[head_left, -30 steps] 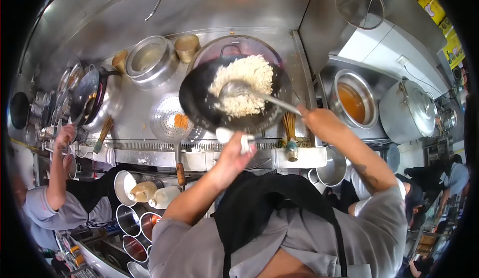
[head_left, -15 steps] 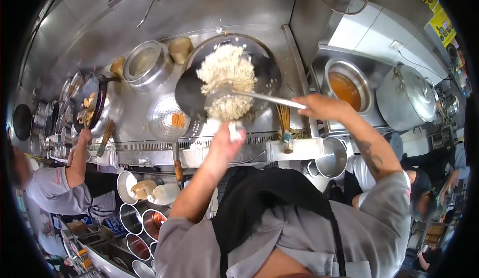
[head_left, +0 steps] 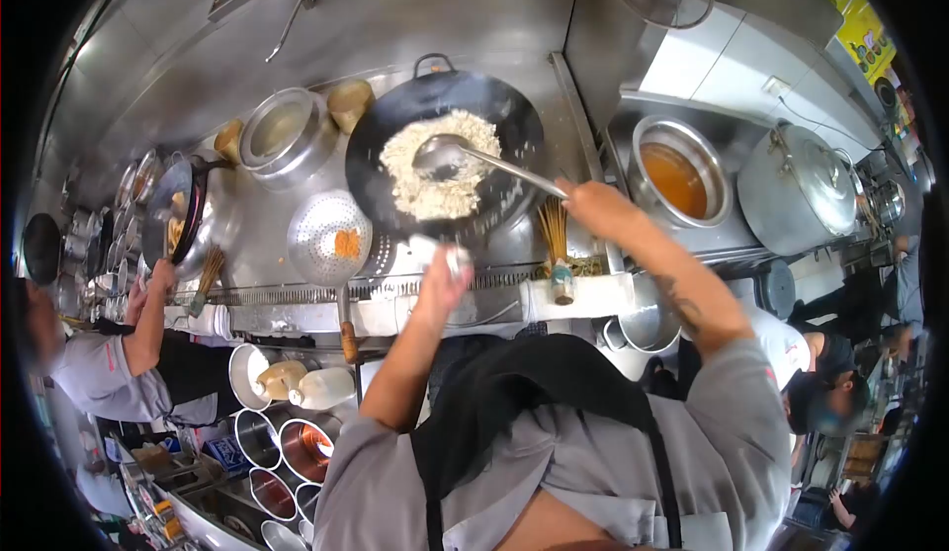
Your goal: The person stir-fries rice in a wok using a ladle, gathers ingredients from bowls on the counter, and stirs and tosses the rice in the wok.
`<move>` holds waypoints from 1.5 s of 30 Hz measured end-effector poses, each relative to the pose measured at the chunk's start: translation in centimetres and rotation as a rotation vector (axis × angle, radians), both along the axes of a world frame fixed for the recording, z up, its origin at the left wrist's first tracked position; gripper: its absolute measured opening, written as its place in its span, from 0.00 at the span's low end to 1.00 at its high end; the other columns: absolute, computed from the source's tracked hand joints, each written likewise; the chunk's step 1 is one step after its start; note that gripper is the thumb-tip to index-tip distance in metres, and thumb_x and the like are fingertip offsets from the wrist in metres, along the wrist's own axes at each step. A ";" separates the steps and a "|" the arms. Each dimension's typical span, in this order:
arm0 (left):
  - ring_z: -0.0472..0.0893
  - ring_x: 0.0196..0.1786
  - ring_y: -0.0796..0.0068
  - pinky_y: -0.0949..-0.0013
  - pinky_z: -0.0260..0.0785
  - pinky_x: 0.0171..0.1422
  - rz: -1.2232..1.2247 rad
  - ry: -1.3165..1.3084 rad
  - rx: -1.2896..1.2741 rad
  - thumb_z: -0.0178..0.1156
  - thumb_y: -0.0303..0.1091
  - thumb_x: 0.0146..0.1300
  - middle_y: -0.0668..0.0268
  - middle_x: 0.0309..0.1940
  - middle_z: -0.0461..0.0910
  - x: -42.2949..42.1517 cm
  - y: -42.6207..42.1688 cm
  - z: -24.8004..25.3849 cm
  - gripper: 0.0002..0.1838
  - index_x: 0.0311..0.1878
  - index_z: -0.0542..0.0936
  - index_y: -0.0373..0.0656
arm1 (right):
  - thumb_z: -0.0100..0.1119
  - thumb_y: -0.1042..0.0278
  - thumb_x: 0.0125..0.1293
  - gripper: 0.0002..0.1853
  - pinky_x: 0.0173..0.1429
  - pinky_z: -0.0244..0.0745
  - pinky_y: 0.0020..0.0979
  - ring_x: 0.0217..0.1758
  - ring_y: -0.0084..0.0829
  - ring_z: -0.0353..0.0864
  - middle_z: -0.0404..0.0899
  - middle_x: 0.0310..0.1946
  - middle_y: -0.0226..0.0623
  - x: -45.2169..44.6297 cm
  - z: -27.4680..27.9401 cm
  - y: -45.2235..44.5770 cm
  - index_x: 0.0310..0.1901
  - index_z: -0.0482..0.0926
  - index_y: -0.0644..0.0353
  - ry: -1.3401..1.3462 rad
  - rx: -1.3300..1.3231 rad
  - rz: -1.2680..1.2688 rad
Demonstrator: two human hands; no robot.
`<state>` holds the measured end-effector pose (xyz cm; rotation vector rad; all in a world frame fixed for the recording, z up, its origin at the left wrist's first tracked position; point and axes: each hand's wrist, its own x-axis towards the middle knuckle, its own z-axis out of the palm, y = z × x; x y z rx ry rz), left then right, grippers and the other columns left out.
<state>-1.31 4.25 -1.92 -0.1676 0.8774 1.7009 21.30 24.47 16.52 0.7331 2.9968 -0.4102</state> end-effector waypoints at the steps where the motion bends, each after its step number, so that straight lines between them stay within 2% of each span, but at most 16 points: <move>1: 0.74 0.26 0.72 0.72 0.68 0.25 0.008 -0.080 -0.092 0.53 0.37 0.65 0.66 0.25 0.75 2.3 -2.2 -0.9 0.07 0.36 0.73 0.45 | 0.50 0.65 0.68 0.21 0.41 0.75 0.48 0.34 0.52 0.81 0.80 0.29 0.53 -0.3 0.1 -0.6 0.60 0.68 0.64 0.017 0.058 -0.013; 6: 0.75 0.26 0.72 0.70 0.68 0.26 0.098 -0.112 -0.211 0.51 0.37 0.66 0.67 0.25 0.75 3.6 -4.0 6.2 0.06 0.36 0.73 0.46 | 0.53 0.66 0.67 0.24 0.44 0.74 0.46 0.36 0.54 0.80 0.79 0.35 0.59 1.8 3.5 -1.2 0.63 0.67 0.64 0.111 -0.037 -0.001; 7: 0.75 0.26 0.72 0.70 0.69 0.27 0.058 -0.169 -0.055 0.51 0.36 0.65 0.68 0.26 0.75 0.7 -1.9 5.2 0.06 0.36 0.73 0.45 | 0.54 0.65 0.67 0.25 0.45 0.74 0.44 0.37 0.53 0.80 0.79 0.36 0.57 2.3 4.8 -1.4 0.63 0.67 0.64 0.095 -0.089 0.031; 8: 0.74 0.27 0.72 0.71 0.69 0.27 -0.013 0.248 0.028 0.50 0.35 0.66 0.67 0.28 0.76 -1.5 -0.4 5.2 0.06 0.38 0.73 0.45 | 0.54 0.64 0.67 0.25 0.46 0.75 0.43 0.39 0.51 0.81 0.80 0.38 0.56 2.7 6.4 -1.8 0.63 0.67 0.64 0.082 -0.143 0.061; 10: 0.74 0.28 0.72 0.72 0.68 0.26 -0.033 0.267 -0.005 0.48 0.35 0.67 0.64 0.31 0.76 -1.7 -0.1 6.4 0.07 0.41 0.73 0.44 | 0.54 0.63 0.67 0.25 0.49 0.74 0.42 0.41 0.50 0.81 0.80 0.41 0.55 4.5 8.0 -2.3 0.63 0.67 0.63 0.041 -0.243 0.137; 11: 0.75 0.28 0.72 0.73 0.68 0.26 0.018 -0.115 -0.104 0.48 0.34 0.67 0.63 0.31 0.76 -1.1 -0.1 8.7 0.07 0.42 0.73 0.44 | 0.54 0.62 0.68 0.25 0.51 0.73 0.42 0.43 0.50 0.80 0.80 0.41 0.55 5.1 8.7 -2.3 0.63 0.68 0.63 0.027 -0.277 0.185; 14: 0.75 0.29 0.71 0.73 0.68 0.25 -0.003 -0.167 -0.098 0.48 0.35 0.67 0.63 0.31 0.76 -1.5 0.0 11.5 0.06 0.40 0.72 0.45 | 0.55 0.61 0.67 0.25 0.52 0.73 0.41 0.46 0.49 0.80 0.80 0.44 0.54 3.8 8.0 -0.8 0.63 0.68 0.62 -0.161 -0.455 0.073; 17: 0.75 0.29 0.70 0.72 0.68 0.25 0.025 -0.125 -0.128 0.50 0.35 0.65 0.63 0.29 0.76 -0.4 -0.7 5.9 0.06 0.37 0.73 0.44 | 0.53 0.64 0.67 0.23 0.48 0.75 0.44 0.43 0.50 0.81 0.80 0.40 0.55 1.4 1.9 1.0 0.61 0.68 0.65 -0.028 -0.244 0.089; 21: 0.75 0.27 0.68 0.71 0.68 0.26 -0.065 -0.101 -0.034 0.51 0.35 0.63 0.62 0.26 0.76 3.5 -6.1 -2.9 0.06 0.35 0.74 0.44 | 0.51 0.66 0.67 0.21 0.43 0.75 0.47 0.38 0.50 0.81 0.80 0.33 0.53 -0.7 1.7 -1.1 0.59 0.68 0.67 0.027 0.061 -0.052; 23: 0.75 0.25 0.71 0.71 0.68 0.26 -0.232 -0.012 -0.103 0.51 0.36 0.64 0.64 0.26 0.76 4.4 -7.8 0.1 0.07 0.36 0.75 0.44 | 0.51 0.67 0.67 0.20 0.41 0.75 0.47 0.37 0.50 0.81 0.79 0.31 0.52 -0.5 3.3 -1.4 0.58 0.68 0.67 0.082 0.156 -0.031; 26: 0.75 0.25 0.75 0.70 0.68 0.26 0.034 -0.060 -0.122 0.52 0.36 0.65 0.66 0.25 0.76 0.9 -2.7 4.3 0.06 0.34 0.73 0.46 | 0.51 0.67 0.67 0.21 0.41 0.75 0.46 0.36 0.50 0.80 0.79 0.30 0.52 0.3 4.8 -1.8 0.59 0.68 0.66 0.118 0.166 0.032; 28: 0.76 0.31 0.70 0.73 0.68 0.28 0.004 0.022 0.036 0.51 0.33 0.64 0.63 0.32 0.76 -2.5 -0.4 5.2 0.07 0.41 0.72 0.42 | 0.52 0.66 0.67 0.21 0.42 0.74 0.47 0.36 0.50 0.80 0.79 0.31 0.53 1.1 6.7 -3.0 0.60 0.68 0.64 -0.030 -0.005 0.024; 31: 0.76 0.30 0.69 0.73 0.67 0.25 0.010 -0.154 -0.120 0.51 0.31 0.63 0.61 0.31 0.75 -0.7 -0.8 12.0 0.06 0.41 0.71 0.41 | 0.57 0.68 0.65 0.22 0.41 0.73 0.42 0.35 0.49 0.81 0.80 0.32 0.54 3.0 8.2 -2.2 0.60 0.71 0.62 -0.111 -0.179 0.077; 35: 0.76 0.28 0.68 0.73 0.67 0.25 0.034 -0.251 -0.117 0.51 0.31 0.62 0.61 0.30 0.75 -2.6 0.7 11.2 0.05 0.38 0.71 0.39 | 0.55 0.69 0.65 0.24 0.40 0.74 0.44 0.32 0.45 0.82 0.80 0.31 0.53 2.1 5.0 -0.1 0.63 0.68 0.62 -0.127 -0.171 0.099; 39: 0.76 0.27 0.71 0.70 0.69 0.26 0.045 -0.097 -0.061 0.53 0.34 0.63 0.65 0.26 0.75 0.7 -1.4 -0.4 0.07 0.36 0.73 0.41 | 0.50 0.70 0.67 0.24 0.42 0.76 0.45 0.36 0.47 0.82 0.79 0.31 0.51 -1.8 0.7 -1.6 0.64 0.66 0.61 -0.148 0.196 0.033; 45: 0.74 0.25 0.73 0.71 0.70 0.25 0.069 -0.111 -0.024 0.53 0.36 0.64 0.65 0.25 0.74 -1.1 -0.5 2.8 0.07 0.35 0.72 0.43 | 0.51 0.68 0.65 0.22 0.44 0.76 0.47 0.38 0.51 0.81 0.80 0.35 0.51 1.0 8.3 -0.5 0.60 0.69 0.62 -0.283 0.021 0.018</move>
